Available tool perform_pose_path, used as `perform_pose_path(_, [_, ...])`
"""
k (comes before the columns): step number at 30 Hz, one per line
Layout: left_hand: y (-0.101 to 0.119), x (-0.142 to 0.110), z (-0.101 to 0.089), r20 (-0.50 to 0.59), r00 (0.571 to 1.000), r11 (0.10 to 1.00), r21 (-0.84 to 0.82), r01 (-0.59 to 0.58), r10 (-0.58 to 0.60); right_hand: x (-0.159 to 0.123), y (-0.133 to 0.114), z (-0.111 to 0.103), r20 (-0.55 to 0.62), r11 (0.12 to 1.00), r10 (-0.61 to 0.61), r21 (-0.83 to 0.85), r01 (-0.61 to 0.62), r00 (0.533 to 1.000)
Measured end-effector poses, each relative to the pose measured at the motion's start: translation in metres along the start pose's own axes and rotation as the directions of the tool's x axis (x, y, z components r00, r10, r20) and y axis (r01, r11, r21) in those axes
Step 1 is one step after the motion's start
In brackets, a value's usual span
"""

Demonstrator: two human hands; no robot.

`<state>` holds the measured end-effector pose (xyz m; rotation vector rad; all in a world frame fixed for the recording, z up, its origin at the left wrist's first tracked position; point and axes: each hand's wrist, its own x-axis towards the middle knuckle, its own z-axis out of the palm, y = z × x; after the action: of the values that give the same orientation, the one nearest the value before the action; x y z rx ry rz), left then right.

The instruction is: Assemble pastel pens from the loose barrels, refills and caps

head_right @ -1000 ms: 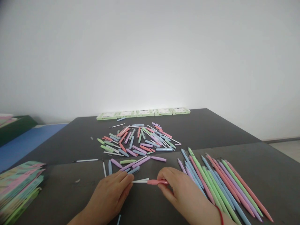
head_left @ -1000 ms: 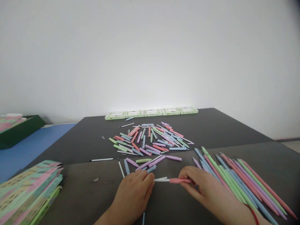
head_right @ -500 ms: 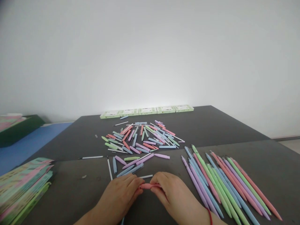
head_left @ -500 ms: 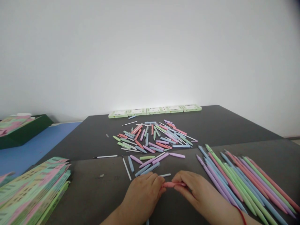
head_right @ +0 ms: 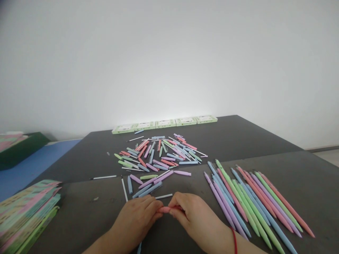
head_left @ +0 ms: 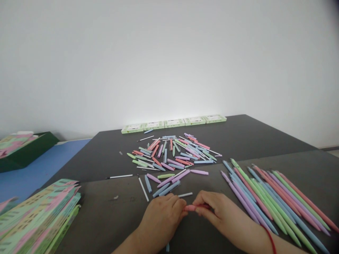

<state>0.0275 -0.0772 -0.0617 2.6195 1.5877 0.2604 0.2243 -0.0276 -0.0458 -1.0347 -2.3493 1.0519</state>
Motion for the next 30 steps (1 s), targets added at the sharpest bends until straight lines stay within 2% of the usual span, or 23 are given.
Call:
perform_pose_path(6, [0.000, -0.001, 0.000, 0.027, 1.000, 0.999, -0.032, -0.003, 0.004, 0.000, -0.003, 0.001, -0.002, 0.999, 0.018, 0.026, -0.018, 1.000])
perform_pose_path(12, [0.002, -0.001, -0.011, 0.066, 0.998, 0.992, -0.123, 0.023, -0.015, -0.001, -0.008, 0.000, -0.033, 0.999, -0.027, 0.032, 0.028, 0.999])
perform_pose_path(16, [0.000, -0.002, -0.012, 0.036, 0.998, 0.990, -0.135, 0.046, -0.042, -0.005, -0.008, -0.004, -0.016, 0.994, -0.052, 0.098, 0.054, 0.999])
perform_pose_path(22, [-0.001, -0.002, -0.008, -0.022, 0.998, 0.992, -0.121, 0.048, -0.051, -0.006, 0.000, -0.005, -0.068, 0.995, -0.094, -0.033, 0.092, 0.993])
perform_pose_path(30, [-0.002, -0.002, -0.002, -0.036, 0.999, 0.998, -0.056, 0.032, -0.034, -0.004, -0.003, -0.007, -0.008, 0.999, -0.011, -0.042, 0.010, 1.000])
